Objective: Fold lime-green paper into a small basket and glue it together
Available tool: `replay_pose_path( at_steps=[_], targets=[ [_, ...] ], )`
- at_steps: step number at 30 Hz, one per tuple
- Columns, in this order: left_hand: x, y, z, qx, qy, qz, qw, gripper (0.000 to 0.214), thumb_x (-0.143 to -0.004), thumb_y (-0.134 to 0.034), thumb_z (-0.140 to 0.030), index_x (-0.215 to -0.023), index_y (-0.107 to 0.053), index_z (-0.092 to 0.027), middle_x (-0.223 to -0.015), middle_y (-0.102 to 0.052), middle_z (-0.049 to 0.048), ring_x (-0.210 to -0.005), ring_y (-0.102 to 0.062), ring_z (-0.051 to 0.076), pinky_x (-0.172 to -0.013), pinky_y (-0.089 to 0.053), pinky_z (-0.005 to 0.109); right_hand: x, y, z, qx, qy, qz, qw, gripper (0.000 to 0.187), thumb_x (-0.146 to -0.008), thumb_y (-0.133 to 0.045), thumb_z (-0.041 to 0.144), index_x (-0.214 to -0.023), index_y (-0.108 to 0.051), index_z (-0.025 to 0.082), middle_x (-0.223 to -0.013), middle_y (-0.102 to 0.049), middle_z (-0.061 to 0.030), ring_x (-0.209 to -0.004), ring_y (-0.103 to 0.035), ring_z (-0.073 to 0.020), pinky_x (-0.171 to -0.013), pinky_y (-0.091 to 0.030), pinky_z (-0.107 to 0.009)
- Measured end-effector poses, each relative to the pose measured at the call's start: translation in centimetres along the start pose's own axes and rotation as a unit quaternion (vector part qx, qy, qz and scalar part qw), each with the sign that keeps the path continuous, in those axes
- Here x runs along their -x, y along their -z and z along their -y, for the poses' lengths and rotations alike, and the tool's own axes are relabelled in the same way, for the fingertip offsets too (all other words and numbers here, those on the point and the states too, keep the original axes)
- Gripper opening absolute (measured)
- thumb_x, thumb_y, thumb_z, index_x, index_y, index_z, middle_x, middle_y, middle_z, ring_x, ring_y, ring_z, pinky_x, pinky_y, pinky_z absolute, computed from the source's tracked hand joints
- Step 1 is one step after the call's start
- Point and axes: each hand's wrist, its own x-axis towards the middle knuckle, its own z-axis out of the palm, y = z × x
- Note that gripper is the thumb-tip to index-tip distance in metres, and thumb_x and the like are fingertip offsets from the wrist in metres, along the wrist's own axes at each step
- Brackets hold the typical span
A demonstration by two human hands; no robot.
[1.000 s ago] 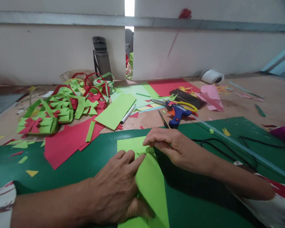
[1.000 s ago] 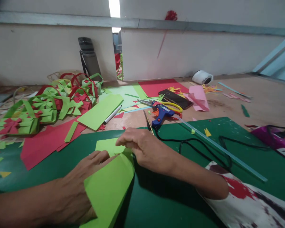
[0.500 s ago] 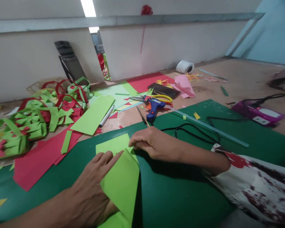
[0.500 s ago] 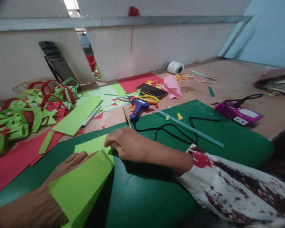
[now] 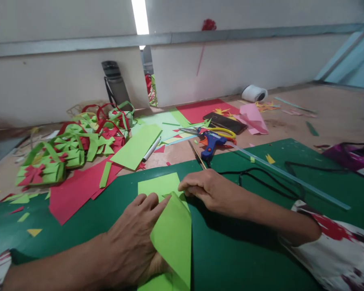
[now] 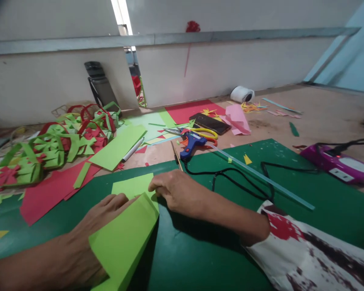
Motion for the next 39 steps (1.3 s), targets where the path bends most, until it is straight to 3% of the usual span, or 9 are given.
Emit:
replay_pose_path(
  at_steps=[8,12,17,23,28,31,32,36,39],
  targets=[
    [0.8,0.2,0.6,0.027,0.036,0.017,0.999,0.048,-0.080,-0.041,-0.061,-0.099,-0.053,-0.018,-0.104,-0.050,0.0075,-0.079,-0.041,0.022,-0.070,-0.035,0.037,0.1,0.0,-0.2,0.012,-0.008,0.001,1.000,0.023,-0.084,-0.043,0.007,-0.090,-0.064,0.013,-0.083,-0.067,-0.0051,-0.072,-0.058,-0.0131,-0.066,-0.042,-0.022],
    [0.9,0.0,0.9,0.019,0.036,-0.010,0.999,0.058,-0.078,-0.040,-0.064,-0.104,-0.051,-0.014,-0.104,-0.051,0.0112,-0.082,-0.043,0.024,-0.074,-0.038,0.040,0.1,0.0,-0.1,0.028,-0.001,-0.002,1.000,0.024,-0.085,-0.041,0.008,-0.093,-0.063,0.014,-0.084,-0.065,-0.0059,-0.073,-0.056,-0.0143,-0.067,-0.042,-0.025],
    [0.8,-0.2,1.1,0.052,0.042,-0.040,0.997,0.047,-0.083,-0.038,-0.058,-0.100,-0.052,-0.017,-0.100,-0.051,0.0104,-0.084,-0.044,0.023,-0.077,-0.040,0.038,-0.6,-0.7,0.4,0.032,0.059,0.010,0.998,0.039,-0.082,-0.040,0.002,-0.113,-0.055,0.018,-0.091,-0.055,-0.0067,-0.082,-0.053,-0.0154,-0.074,-0.043,-0.027],
    [1.3,-0.1,2.2,0.107,0.035,-0.035,0.993,0.056,-0.086,-0.030,-0.059,-0.107,-0.052,-0.013,-0.099,-0.052,0.0130,-0.088,-0.047,0.024,-0.082,-0.042,0.041,-1.0,-1.8,0.4,0.040,0.096,0.050,0.993,0.035,-0.070,-0.047,-0.002,-0.098,-0.058,0.016,-0.091,-0.049,-0.0056,-0.079,-0.050,-0.0153,-0.069,-0.042,-0.025],
    [2.2,0.2,3.8,0.181,0.041,-0.100,0.978,0.035,-0.094,-0.031,-0.030,-0.121,-0.044,-0.013,-0.118,-0.047,0.0149,-0.108,-0.045,0.023,-0.089,-0.042,0.037,-1.3,-1.9,-0.1,0.035,0.110,0.034,0.993,0.026,-0.078,-0.040,0.000,-0.092,-0.056,0.015,-0.082,-0.052,-0.0054,-0.078,-0.049,-0.0160,-0.070,-0.041,-0.027],
    [2.1,0.9,4.6,0.231,0.014,-0.141,0.963,0.035,-0.091,-0.030,-0.011,-0.121,-0.046,-0.017,-0.099,-0.048,0.0086,-0.088,-0.050,0.015,-0.076,-0.044,0.027,-1.4,-1.8,-0.2,0.012,0.104,0.024,0.994,0.022,-0.082,-0.038,0.003,-0.085,-0.056,0.015,-0.077,-0.054,-0.0042,-0.073,-0.050,-0.0146,-0.066,-0.040,-0.026],
    [1.9,1.2,4.7,0.230,0.002,-0.133,0.964,0.035,-0.089,-0.032,-0.008,-0.118,-0.049,-0.018,-0.093,-0.048,0.0065,-0.082,-0.050,0.014,-0.071,-0.044,0.025,-1.5,-1.8,-0.2,0.007,0.099,0.022,0.995,0.024,-0.081,-0.038,0.002,-0.085,-0.056,0.016,-0.077,-0.055,-0.0038,-0.072,-0.051,-0.0141,-0.065,-0.040,-0.025],
    [1.5,2.4,4.7,0.155,-0.013,0.023,0.988,0.043,-0.077,-0.046,-0.001,-0.108,-0.058,-0.028,-0.085,-0.049,0.0018,-0.074,-0.048,0.014,-0.062,-0.038,0.023,-1.5,-1.6,-0.2,-0.002,0.092,0.025,0.995,0.026,-0.081,-0.038,0.001,-0.087,-0.059,0.016,-0.079,-0.059,-0.0043,-0.072,-0.053,-0.0136,-0.065,-0.040,-0.025],
    [1.4,2.6,4.6,0.140,-0.013,0.039,0.989,0.042,-0.076,-0.045,0.002,-0.102,-0.060,-0.028,-0.088,-0.055,0.0017,-0.078,-0.051,0.014,-0.066,-0.039,0.024,-1.5,-1.6,-0.1,-0.003,0.096,0.035,0.995,0.027,-0.083,-0.038,0.004,-0.091,-0.061,0.014,-0.081,-0.061,-0.0060,-0.074,-0.054,-0.0144,-0.067,-0.042,-0.026]
  ],
)
